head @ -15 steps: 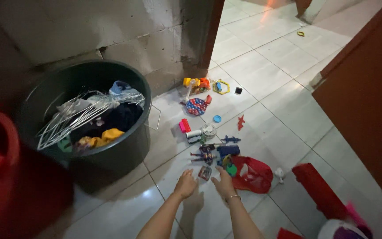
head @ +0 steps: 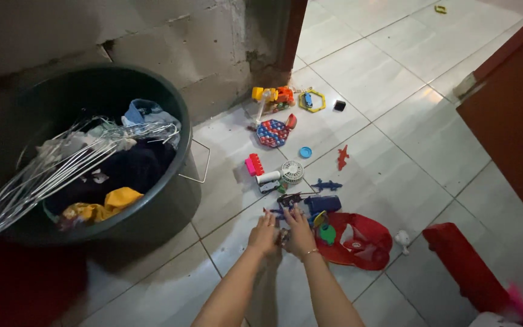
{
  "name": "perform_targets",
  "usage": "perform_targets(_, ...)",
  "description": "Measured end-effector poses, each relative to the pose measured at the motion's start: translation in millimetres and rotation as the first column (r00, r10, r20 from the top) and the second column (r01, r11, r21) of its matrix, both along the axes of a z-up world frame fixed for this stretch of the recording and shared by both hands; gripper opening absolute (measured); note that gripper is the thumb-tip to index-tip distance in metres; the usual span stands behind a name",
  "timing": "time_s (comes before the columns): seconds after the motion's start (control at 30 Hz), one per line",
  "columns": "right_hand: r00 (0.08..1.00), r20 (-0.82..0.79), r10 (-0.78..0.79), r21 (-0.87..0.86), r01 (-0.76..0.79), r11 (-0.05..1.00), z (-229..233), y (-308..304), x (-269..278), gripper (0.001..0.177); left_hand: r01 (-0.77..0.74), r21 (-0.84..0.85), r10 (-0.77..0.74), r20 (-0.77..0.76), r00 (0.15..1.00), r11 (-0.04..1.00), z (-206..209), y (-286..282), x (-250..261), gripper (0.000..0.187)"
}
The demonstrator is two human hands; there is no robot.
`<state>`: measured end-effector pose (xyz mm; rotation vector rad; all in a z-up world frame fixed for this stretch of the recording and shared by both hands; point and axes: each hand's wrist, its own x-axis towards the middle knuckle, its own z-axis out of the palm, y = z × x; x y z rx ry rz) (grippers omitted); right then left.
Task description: Picking up various toys from the floor and putting them into buckets.
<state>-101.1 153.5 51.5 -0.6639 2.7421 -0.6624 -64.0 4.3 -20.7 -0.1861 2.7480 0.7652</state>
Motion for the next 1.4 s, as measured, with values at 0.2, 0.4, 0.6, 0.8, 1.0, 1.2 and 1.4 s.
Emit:
perform_targets(0.2,0.99,0.142,-0.009,0.255,-0.028,0.967,8,-10,-1,0.13,-0.004,0.018,0.001,0.146,0.989,1.0,46,4,-4,0.119)
perform_targets(0.4,0.997,0.067,-0.027,0.18,0.015,0.984,-40,-7,1,0.12,0.025,-0.075,-0.028,-0.047,0.998,0.997,-57,8,13,0.087)
perform_targets(0.6,0.989,0.143,0.034,0.205,-0.063,0.977,-15,-6,6,0.125,-0.127,0.016,0.128,-0.2,0.971,0.992,-64,12,15,0.037)
perform_targets(0.8,0.975,0.213,0.068,0.093,-0.089,0.992,11,-1,32,0.116,-0.192,-0.021,0.184,-0.188,0.965,0.981,-68,22,38,0.022)
perform_targets(1.0,0.964,0.267,-0.008,-0.131,0.045,0.99,13,9,73,0.075,-0.564,0.333,0.582,0.052,0.811,0.756,-47,35,80,0.036)
perform_targets(1.2,0.984,0.176,-0.027,-0.236,0.068,0.969,7,19,128,0.065,-0.412,0.222,0.44,-0.09,0.894,0.884,-71,43,126,0.021)
perform_targets(1.4,0.97,0.241,-0.013,-0.161,0.053,0.986,73,24,159,0.098,-0.515,0.348,0.56,-0.036,0.828,0.784,-25,47,160,0.015)
